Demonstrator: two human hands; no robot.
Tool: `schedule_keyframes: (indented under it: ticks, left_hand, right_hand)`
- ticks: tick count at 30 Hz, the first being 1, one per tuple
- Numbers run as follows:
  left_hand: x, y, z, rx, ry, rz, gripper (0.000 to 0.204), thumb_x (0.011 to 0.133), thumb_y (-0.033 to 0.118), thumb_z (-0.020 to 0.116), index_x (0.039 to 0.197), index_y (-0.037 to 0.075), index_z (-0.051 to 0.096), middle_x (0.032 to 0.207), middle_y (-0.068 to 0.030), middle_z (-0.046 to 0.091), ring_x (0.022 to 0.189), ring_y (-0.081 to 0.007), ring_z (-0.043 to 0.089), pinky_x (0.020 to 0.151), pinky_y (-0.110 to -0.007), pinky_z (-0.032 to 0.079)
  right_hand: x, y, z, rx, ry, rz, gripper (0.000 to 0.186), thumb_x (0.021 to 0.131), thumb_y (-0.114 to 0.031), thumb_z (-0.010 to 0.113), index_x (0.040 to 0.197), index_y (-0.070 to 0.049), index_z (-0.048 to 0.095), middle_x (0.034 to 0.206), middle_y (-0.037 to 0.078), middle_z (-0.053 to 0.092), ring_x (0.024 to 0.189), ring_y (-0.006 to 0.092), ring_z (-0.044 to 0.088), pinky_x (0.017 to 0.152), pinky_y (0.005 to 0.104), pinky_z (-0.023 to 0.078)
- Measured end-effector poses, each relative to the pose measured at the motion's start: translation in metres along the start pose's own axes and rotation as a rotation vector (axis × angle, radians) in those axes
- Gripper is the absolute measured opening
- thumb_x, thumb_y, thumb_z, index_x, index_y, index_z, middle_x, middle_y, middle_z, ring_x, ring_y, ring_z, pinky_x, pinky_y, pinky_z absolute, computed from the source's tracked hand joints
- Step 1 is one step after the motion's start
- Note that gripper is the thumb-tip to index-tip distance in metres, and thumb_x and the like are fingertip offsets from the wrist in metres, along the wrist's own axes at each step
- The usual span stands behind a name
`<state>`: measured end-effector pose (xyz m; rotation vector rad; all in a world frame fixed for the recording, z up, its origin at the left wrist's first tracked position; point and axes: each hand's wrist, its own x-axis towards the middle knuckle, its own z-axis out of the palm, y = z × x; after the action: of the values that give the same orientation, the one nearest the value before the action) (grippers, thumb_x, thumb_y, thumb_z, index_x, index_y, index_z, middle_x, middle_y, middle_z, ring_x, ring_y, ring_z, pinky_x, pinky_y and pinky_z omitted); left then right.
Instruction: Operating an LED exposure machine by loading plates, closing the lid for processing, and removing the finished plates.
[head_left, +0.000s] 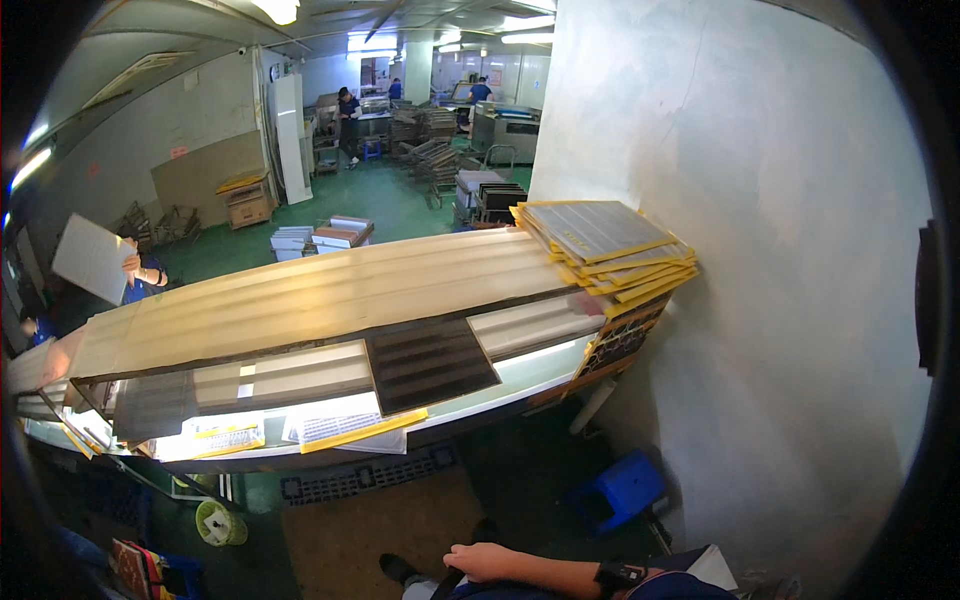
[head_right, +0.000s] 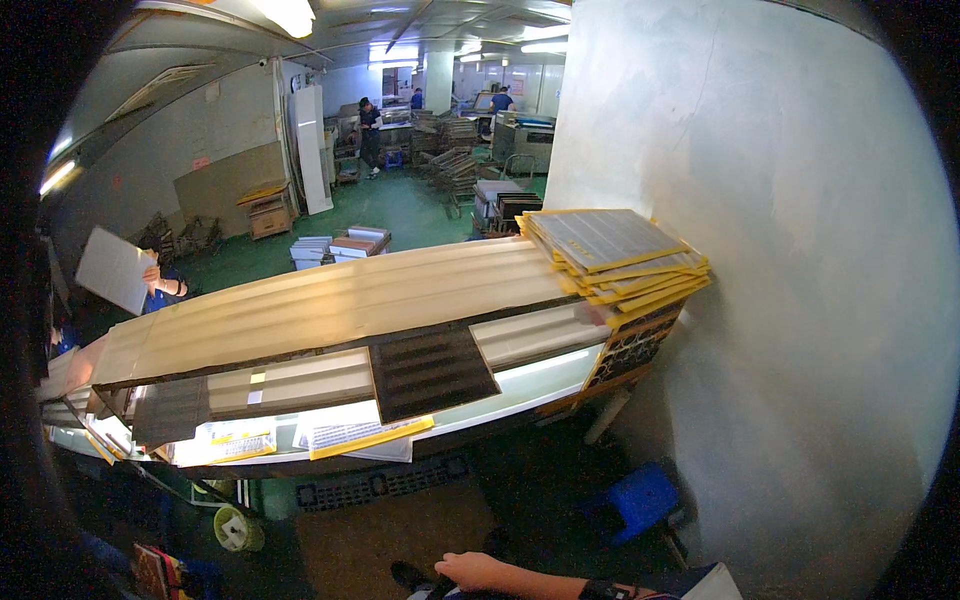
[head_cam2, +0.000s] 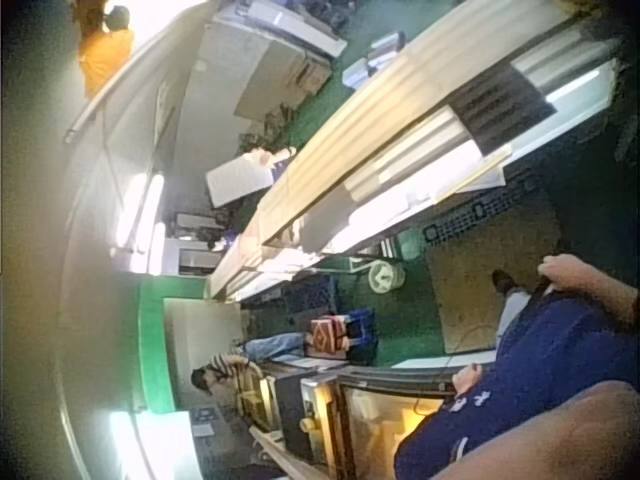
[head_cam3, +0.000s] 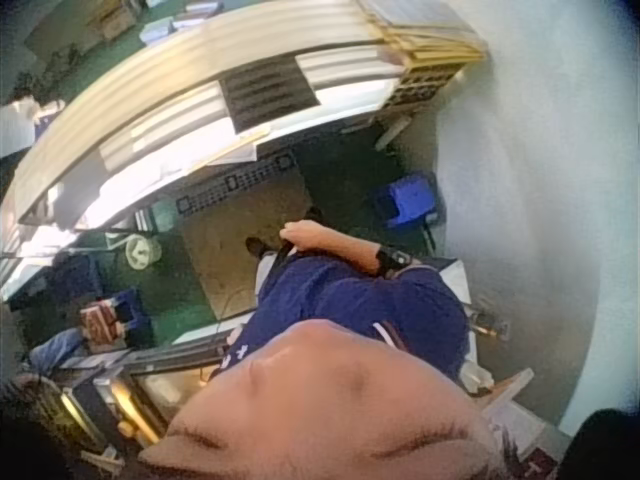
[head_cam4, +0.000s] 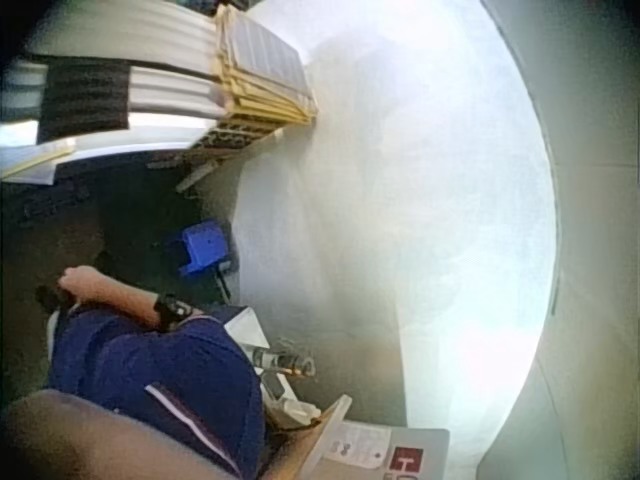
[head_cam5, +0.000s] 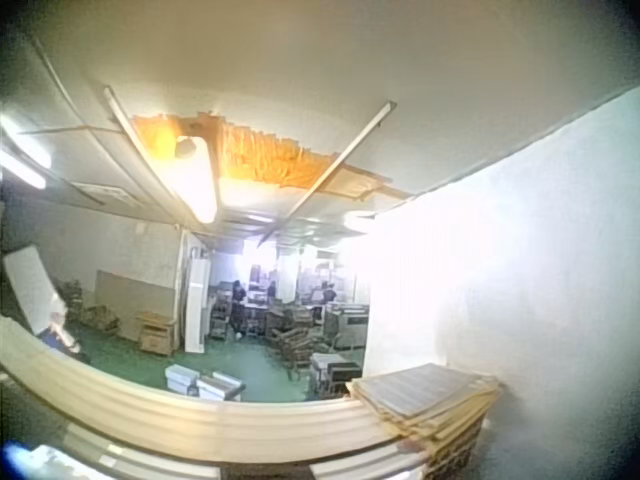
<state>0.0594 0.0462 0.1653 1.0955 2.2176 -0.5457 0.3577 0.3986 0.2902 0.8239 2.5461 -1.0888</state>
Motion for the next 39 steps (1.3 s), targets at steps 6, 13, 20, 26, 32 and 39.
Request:
schedule_keyframes:
  ticks: [6,13,20,26,32,39]
  left_hand:
    - [0.0,-0.003,0.003,0.005,0.013,0.014,0.045,0.092,0.05,0.04,0.1,0.015,0.067,0.095,-0.0156,0.071,0.091,-0.0346,0.067,0.078,-0.05,0.047]
    - [-0.008,0.005,-0.014,0.012,-0.022,0.047,0.042,0.093,0.046,0.039,0.102,0.015,0.066,0.095,-0.0148,0.07,0.093,-0.0346,0.066,0.08,-0.05,0.045]
    - [-0.012,0.014,-0.064,-0.163,-0.143,0.102,0.037,0.091,0.043,0.043,0.097,0.016,0.068,0.091,-0.0118,0.071,0.089,-0.0341,0.067,0.08,-0.049,0.045]
    - [0.005,-0.007,0.006,-0.2,0.156,0.1,0.032,0.088,0.039,0.049,0.084,0.015,0.07,0.082,-0.0137,0.07,0.077,-0.0336,0.067,0.078,-0.05,0.045]
    - [-0.009,-0.003,-0.07,-0.27,-0.136,0.083,0.031,0.087,0.038,0.051,0.097,0.014,0.069,0.094,-0.0136,0.071,0.087,-0.0312,0.067,0.081,-0.048,0.047]
    - [0.031,-0.016,-0.066,-1.042,-0.151,-0.117,0.031,0.086,0.034,0.054,0.108,0.015,0.065,0.103,-0.0136,0.068,0.093,-0.0311,0.065,0.083,-0.048,0.048]
  right_hand:
    - [0.0,-0.01,-0.006,0.01,-0.049,0.06,0.036,0.079,-0.011,0.058,0.115,-0.012,0.057,0.097,0.016,0.066,0.092,0.0359,0.065,0.073,0.0467,0.052]
    - [0.0,0.001,-0.003,0.293,-0.077,0.073,0.034,0.08,-0.02,0.06,0.114,-0.013,0.059,0.087,0.017,0.067,0.087,0.0361,0.064,0.075,0.0458,0.049]
    - [0.038,0.012,0.006,0.419,-0.21,0.082,0.031,0.086,-0.032,0.06,0.108,-0.011,0.06,0.092,0.017,0.065,0.09,0.0337,0.063,0.078,0.0418,0.047]
    - [0.096,-0.002,-0.012,0.945,-0.349,0.253,0.026,0.09,-0.027,0.067,0.107,-0.008,0.062,0.102,0.003,0.062,0.097,0.0113,0.056,0.085,0.0287,0.045]
    - [0.203,-0.035,-0.054,0.588,-0.524,0.162,0.03,0.094,-0.034,0.062,0.108,-0.008,0.063,0.095,0.003,0.065,0.094,0.0133,0.059,0.087,0.0296,0.046]
    - [0.341,-0.138,-0.073,0.246,-0.555,-0.347,0.035,0.09,-0.036,0.065,0.112,-0.009,0.063,0.101,0.01,0.068,0.097,0.0218,0.063,0.087,0.0341,0.048]
